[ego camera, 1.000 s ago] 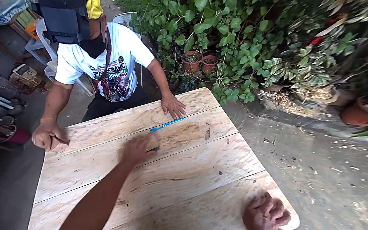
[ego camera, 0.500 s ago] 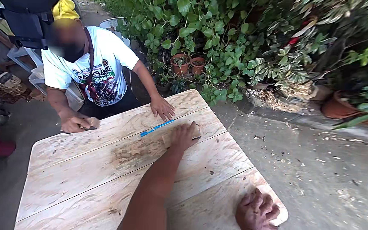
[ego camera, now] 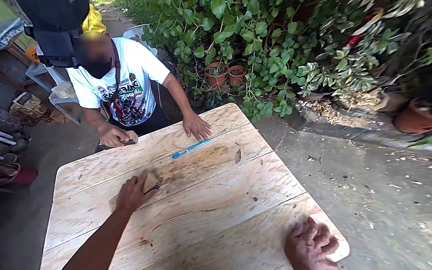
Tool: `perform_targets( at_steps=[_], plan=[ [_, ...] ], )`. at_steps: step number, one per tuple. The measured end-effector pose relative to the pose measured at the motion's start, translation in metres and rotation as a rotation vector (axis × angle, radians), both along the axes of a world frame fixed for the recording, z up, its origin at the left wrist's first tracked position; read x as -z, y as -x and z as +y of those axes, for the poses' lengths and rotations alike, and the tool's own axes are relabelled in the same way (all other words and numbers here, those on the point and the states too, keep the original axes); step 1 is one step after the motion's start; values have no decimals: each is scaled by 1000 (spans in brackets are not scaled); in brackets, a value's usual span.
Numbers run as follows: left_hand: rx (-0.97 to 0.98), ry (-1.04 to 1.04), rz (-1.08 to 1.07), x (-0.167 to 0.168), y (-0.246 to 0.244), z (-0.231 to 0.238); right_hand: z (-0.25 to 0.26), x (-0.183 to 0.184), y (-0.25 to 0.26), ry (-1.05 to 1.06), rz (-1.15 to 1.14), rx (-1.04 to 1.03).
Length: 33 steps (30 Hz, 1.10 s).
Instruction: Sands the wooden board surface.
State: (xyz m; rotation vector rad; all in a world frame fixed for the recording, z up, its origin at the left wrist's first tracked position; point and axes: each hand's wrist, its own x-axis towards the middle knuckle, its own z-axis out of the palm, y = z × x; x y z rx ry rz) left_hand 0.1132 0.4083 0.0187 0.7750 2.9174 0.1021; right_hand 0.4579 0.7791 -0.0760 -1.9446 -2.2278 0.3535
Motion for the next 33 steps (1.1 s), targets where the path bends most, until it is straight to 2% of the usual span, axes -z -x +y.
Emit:
perform_targets(
  at_steps=[2,6,8,10,12,14,18,21,23,24,26,28,33],
  plan=[
    [80,8,-63,-6,-12,65,-1,3,0,-14,6,0],
    [238,4,-209,-5,-33,227,-1,2,-3,-29,-11,2],
    [294,11,-231,-6,-35,272,-2,3,-5,-36,-9,-6],
    [343,23,-219,-8,-32,278,1,7,-6,-54,7,-20],
    [361,-10,-199,-4,-27,245,3,9,-10,-46,-6,-36],
    [300,-50,-123,6,-17,184,3,9,-10,-24,-11,-29],
    [-56,-32,19,13,16,18,4,5,-8,-3,-6,-15],
    [-239,16,61,12,20,-94,5,4,-4,0,-6,-9],
    [-287,17,78,12,10,-123,4,3,-4,22,-8,-6],
    [-281,-5,91,11,3,-120,3,2,-3,28,-10,-8],
    [-221,-50,82,5,-15,-83,3,-1,-2,37,-5,-21],
    [-91,-51,45,-2,-32,-19,3,-1,-1,41,9,-24],
    [180,54,-151,-10,-73,211,3,-3,0,66,-5,-23]
  ],
)
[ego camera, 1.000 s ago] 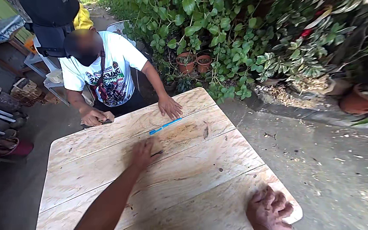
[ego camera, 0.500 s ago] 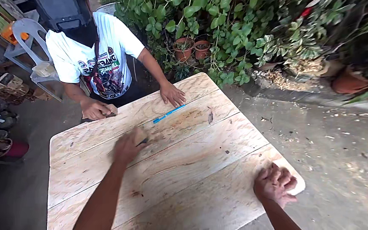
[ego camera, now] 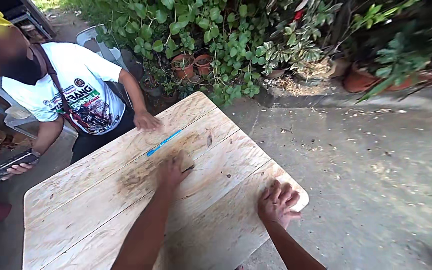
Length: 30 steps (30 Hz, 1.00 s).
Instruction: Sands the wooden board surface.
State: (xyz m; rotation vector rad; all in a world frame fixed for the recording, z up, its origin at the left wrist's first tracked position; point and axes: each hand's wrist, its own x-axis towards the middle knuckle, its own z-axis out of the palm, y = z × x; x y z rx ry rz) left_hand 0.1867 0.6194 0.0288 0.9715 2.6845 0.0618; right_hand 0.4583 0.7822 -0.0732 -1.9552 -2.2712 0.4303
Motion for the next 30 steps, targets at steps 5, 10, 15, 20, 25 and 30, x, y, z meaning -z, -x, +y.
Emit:
perform_targets(
  at_steps=[5,10,15,20,25,30],
  plan=[
    [52,35,14,13,-12,78,0,-1,-3,34,5,-21],
    [-2,-64,147,26,-30,-79,36,-9,-31,-32,158,-108],
    [-110,-129,317,38,-61,-227,72,1,-38,42,122,-108],
    [-9,-175,244,27,-83,-103,71,0,-38,29,81,-146],
    [112,-12,24,14,-94,128,70,-3,-38,44,77,-146],
    [120,57,-6,20,-83,201,71,1,-43,14,111,-160]
  ],
)
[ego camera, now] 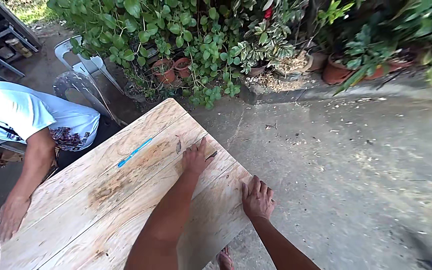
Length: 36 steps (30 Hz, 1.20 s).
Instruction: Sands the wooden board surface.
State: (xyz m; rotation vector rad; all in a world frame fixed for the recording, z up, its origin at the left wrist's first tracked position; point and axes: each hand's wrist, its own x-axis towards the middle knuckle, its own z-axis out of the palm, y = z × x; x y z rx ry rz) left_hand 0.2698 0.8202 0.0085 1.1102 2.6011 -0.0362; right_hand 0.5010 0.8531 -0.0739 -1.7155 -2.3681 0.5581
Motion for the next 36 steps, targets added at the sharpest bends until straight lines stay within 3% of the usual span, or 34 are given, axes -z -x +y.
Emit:
perform_targets(
  at_steps=[2,7,10,13,18,20,22,25,30,32,34,36],
  plan=[
    [22,-25,43,8,-3,-45,-1,1,-2,1,42,-9],
    [9,-183,226,15,-34,-228,0,1,-1,0,123,-13],
    [65,-255,357,29,-37,-267,0,2,-1,-7,136,-8],
    [9,-223,241,16,-32,-191,0,3,-1,-43,144,-1],
    [-68,-32,24,-11,-6,18,1,5,-1,-53,150,5],
    [-54,14,13,-10,2,64,2,5,-1,-56,137,6],
    [-39,37,16,-7,8,72,2,4,0,-50,122,2],
    [-8,-3,56,6,12,8,1,3,-2,-26,111,-9],
    [18,-147,188,10,-28,-209,-1,4,-2,-39,147,-12],
    [63,-198,262,16,-50,-271,-1,5,-2,-49,136,-4],
    [77,-238,311,24,-61,-280,-3,6,-3,-39,129,3],
    [91,-283,324,25,-63,-236,-2,4,-3,-41,134,-1]
  ],
)
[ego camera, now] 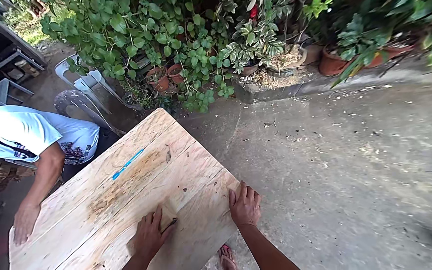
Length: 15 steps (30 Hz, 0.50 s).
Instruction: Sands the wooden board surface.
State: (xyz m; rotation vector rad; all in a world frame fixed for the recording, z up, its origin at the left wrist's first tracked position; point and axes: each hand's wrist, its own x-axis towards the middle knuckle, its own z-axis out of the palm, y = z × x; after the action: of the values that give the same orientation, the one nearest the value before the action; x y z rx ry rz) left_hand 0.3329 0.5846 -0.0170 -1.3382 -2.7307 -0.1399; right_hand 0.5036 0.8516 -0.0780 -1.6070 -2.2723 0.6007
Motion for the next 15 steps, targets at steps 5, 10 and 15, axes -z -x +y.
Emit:
perform_targets(
  at_steps=[5,10,15],
  plan=[
    [-8,223,-314,-33,-8,205,2,-7,0,70,-15,-19],
    [40,349,-315,-29,-2,269,2,-5,0,52,-29,-9],
    [47,172,-183,-16,-10,99,1,-6,-1,63,-2,-20]
  ],
)
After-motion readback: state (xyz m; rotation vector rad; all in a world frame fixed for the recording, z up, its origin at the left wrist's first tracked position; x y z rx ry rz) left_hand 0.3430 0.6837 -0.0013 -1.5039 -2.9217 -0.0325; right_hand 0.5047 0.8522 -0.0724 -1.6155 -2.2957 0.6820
